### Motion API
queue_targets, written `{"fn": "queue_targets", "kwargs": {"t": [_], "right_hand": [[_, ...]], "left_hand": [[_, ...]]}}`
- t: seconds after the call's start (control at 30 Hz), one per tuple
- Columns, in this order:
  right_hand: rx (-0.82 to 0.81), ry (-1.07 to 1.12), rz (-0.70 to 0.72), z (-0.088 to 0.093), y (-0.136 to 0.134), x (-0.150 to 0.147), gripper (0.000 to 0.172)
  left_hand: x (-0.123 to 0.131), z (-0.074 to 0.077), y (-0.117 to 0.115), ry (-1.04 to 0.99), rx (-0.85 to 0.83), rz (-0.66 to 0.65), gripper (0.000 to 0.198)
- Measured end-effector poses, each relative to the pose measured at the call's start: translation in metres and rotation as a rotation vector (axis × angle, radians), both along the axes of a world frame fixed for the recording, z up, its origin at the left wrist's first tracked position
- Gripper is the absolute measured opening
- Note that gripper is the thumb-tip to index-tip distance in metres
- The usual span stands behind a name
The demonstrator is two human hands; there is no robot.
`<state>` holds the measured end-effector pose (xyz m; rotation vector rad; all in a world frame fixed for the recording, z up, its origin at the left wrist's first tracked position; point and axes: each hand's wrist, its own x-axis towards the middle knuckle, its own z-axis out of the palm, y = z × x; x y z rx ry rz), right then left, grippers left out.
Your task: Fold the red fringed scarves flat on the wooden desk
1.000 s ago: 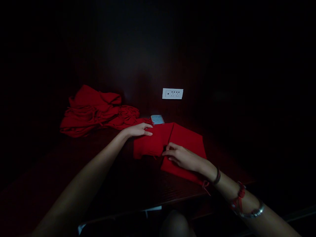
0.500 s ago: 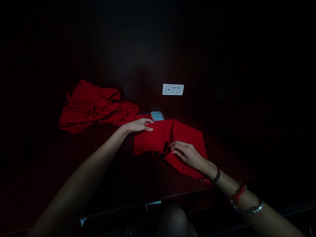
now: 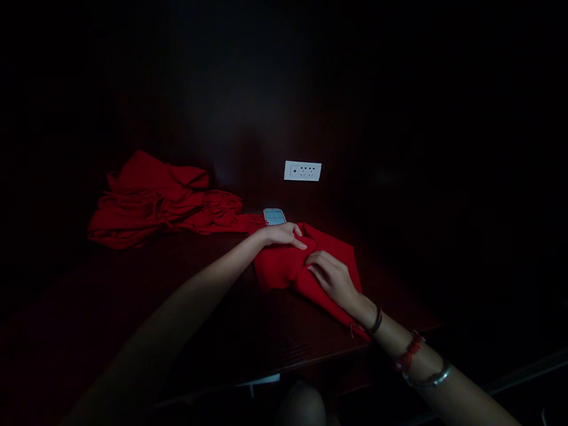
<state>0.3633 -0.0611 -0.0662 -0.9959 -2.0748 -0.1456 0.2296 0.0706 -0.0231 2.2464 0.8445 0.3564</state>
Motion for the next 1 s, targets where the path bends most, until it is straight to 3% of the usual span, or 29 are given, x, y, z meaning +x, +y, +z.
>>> {"fn": "queue_targets", "kwargs": {"t": [0.1,0.23,0.4,0.57,0.67,0.83,1.0], "right_hand": [[-0.004,0.053,-0.032,0.001,0.004,0.001,0.012],[-0.046,0.089,-0.053,0.002,0.004,0.004,0.012],[-0.011,0.088,-0.074,0.009,0.004,0.007,0.014],[-0.045,0.009,0.041,0.015,0.012,0.004,0.016],[-0.067,0.003,0.021,0.022,0.019,0.004,0.013],[-0.034,0.061,-0.047,0.036,0.021,0.011,0.012],[-0.07,-0.022,0.089,0.038,0.017,0.003,0.016]], "left_hand": [[0.013,-0.013,0.002,-0.075,-0.05,0.005,0.033],[0.018,-0.026,0.003,0.004,-0.086,-0.047,0.016],[0.012,-0.018,0.003,0.053,-0.096,-0.092,0.017],[0.021,-0.018,0.006,0.037,-0.101,-0.123,0.018],[0.02,-0.021,0.009,-0.031,-0.131,-0.193,0.024],[-0.002,-0.017,0.012,-0.104,-0.209,-0.197,0.057],[0.012,-0.02,0.01,-0.051,-0.079,-0.254,0.051]]}}
